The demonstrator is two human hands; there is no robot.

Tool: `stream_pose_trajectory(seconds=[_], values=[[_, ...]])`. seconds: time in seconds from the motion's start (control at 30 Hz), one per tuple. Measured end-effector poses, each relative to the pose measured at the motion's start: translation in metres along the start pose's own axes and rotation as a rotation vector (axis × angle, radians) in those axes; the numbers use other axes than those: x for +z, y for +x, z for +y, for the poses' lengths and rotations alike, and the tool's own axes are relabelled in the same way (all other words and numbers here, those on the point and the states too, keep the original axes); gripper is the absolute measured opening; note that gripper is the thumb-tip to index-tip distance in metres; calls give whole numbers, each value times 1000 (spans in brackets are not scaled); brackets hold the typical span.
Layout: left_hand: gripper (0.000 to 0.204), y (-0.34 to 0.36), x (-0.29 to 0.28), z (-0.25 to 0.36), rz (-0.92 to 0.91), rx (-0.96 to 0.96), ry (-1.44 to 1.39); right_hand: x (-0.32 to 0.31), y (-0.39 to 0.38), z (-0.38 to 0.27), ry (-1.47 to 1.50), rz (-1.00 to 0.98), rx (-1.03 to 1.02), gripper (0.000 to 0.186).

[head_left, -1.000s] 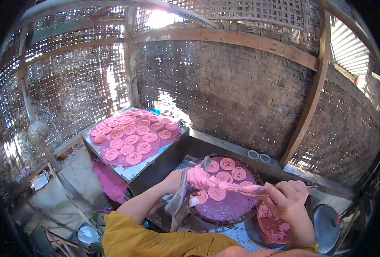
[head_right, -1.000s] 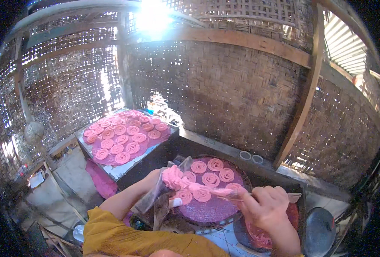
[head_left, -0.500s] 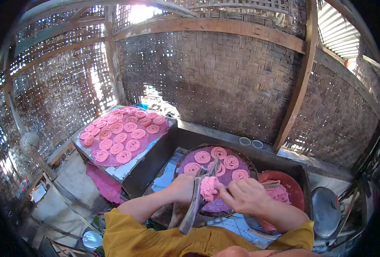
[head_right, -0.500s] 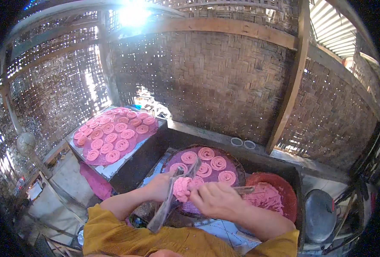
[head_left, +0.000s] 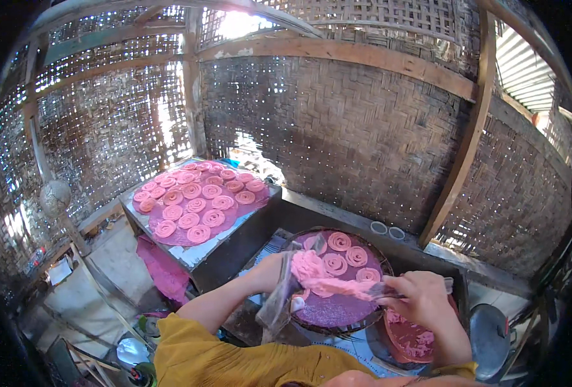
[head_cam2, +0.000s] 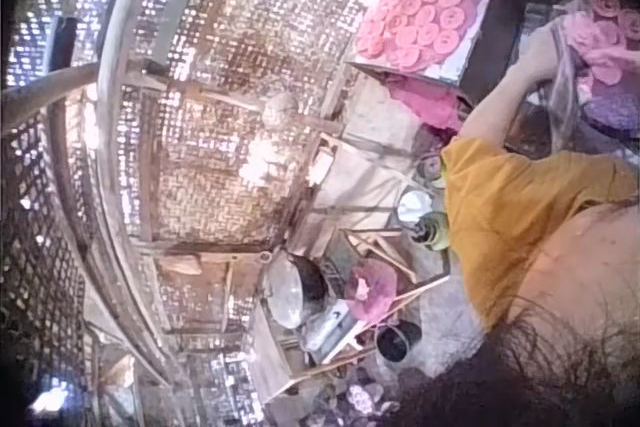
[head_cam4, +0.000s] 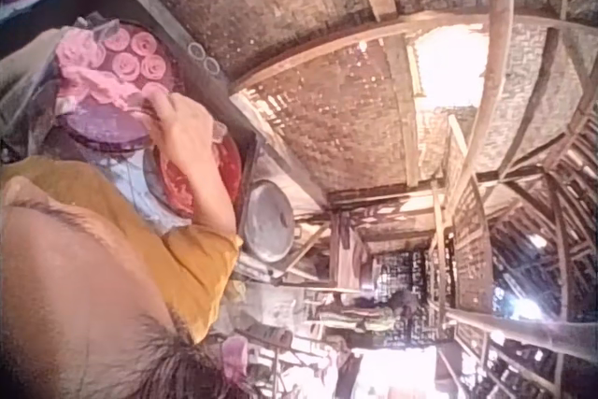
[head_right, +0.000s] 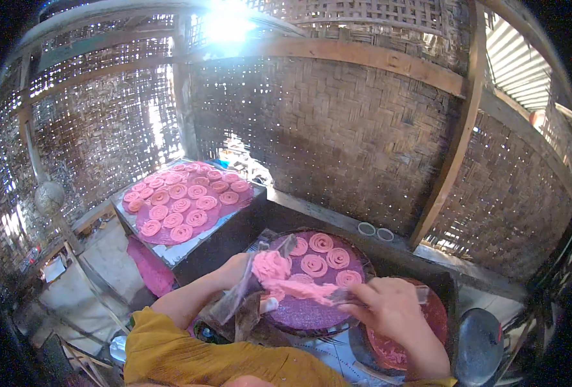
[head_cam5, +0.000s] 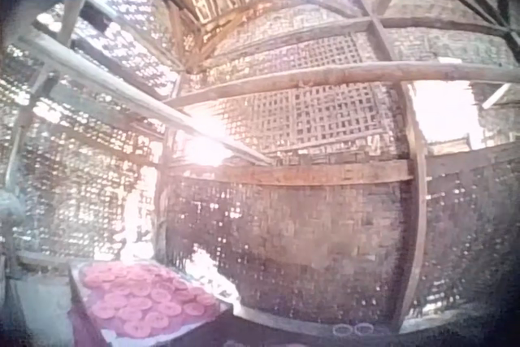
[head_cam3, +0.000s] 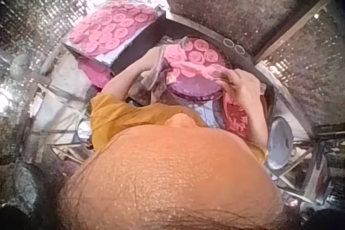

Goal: The person scoops pink batter from a red bowl using a spatula and fills a wooden pastry tube. They then pipe the batter into spiral shapes onto a purple circular tray. The person repeats this process, filling the tray with multiple pink spiral cakes.

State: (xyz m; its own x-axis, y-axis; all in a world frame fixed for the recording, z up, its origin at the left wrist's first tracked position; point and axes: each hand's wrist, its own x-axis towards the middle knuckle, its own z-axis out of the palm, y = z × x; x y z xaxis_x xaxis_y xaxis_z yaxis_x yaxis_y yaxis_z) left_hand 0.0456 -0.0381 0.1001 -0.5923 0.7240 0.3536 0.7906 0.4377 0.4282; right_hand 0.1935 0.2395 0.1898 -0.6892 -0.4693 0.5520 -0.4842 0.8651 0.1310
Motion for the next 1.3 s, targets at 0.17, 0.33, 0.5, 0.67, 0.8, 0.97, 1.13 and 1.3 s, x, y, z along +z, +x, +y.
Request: stream_pose_trajectory(seconds=[0.17,0.33,0.5,0.67,0.8,0.97,1.13,1.3], values=[[44,1,-2,32,23,-24,45,0,3,5,-112,-240,29,29],[42,-1,16,31,25,-76,141,4,27,-14,-135,-302,-14,28],[42,7,18,33,92,-43,88,15,34,-29,-183,-215,-79,27],[40,12,16,35,125,0,49,17,36,-37,-329,19,-343,15],[42,21,13,33,85,20,-61,14,23,-29,-568,261,-568,14],[47,36,3,30,53,82,-124,-27,-7,-12,-495,289,-294,16],[36,77,30,42,243,220,-637,29,-51,12,621,720,622,20],[32,104,88,70,-220,52,-2288,67,-39,-10,1091,568,747,19]])
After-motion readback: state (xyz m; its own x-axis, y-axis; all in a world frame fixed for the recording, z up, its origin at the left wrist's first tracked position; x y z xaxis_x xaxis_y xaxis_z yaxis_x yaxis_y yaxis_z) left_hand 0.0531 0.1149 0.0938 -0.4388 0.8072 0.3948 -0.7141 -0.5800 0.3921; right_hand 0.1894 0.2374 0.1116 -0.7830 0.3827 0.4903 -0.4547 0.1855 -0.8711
